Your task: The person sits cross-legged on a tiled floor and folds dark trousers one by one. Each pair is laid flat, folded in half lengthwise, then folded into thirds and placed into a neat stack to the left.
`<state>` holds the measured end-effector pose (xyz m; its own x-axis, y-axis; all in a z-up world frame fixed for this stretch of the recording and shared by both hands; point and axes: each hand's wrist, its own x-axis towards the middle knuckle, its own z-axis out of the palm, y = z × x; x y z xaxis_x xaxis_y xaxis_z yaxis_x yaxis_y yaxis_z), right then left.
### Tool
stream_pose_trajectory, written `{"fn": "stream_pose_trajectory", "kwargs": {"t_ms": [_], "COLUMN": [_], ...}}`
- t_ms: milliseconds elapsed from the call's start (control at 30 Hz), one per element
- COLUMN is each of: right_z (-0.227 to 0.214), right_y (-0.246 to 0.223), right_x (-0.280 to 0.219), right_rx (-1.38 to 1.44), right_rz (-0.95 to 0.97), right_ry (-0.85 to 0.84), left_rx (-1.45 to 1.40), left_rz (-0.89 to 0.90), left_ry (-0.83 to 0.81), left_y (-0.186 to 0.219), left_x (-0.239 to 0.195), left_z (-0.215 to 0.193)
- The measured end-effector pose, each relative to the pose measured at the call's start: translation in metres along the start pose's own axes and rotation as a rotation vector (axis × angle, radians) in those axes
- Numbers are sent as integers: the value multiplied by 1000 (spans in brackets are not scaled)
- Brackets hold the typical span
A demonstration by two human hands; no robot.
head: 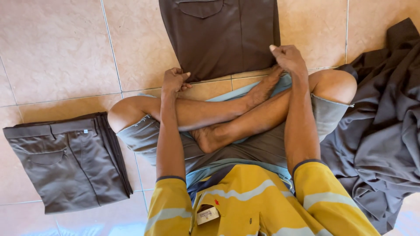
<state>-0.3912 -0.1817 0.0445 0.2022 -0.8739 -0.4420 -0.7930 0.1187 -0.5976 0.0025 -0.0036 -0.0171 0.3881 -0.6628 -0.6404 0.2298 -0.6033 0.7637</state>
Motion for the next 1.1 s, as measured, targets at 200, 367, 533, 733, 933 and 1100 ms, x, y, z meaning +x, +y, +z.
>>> {"fn": "stream_pose_trajectory", "kwargs": {"t_ms": [200, 367, 533, 733, 933, 1100], "right_z": [16, 44, 78, 64, 68, 49], "right_y": [-2, -21, 18, -26, -1, -3], "right_x": [11, -22, 13, -23, -4, -10], "right_rx": [-221, -612, -684, -537, -419, -394], "right_rz": [-136, -171, -221, -288, -342, -58], "right_ry": [-175, -45, 121, 163, 256, 174], "left_rx": [194, 29, -93, -219, -258, -253], "left_rz": [123, 55, 64, 8, -7, -38], "left_ry": [617, 465, 405, 414, 432, 224], "left_y": [-16, 15, 23, 37, 1, 18], "left_x": [63, 17, 8, -4, 41, 12], "left_z": [-37, -33, -25, -25, -31, -6]}}
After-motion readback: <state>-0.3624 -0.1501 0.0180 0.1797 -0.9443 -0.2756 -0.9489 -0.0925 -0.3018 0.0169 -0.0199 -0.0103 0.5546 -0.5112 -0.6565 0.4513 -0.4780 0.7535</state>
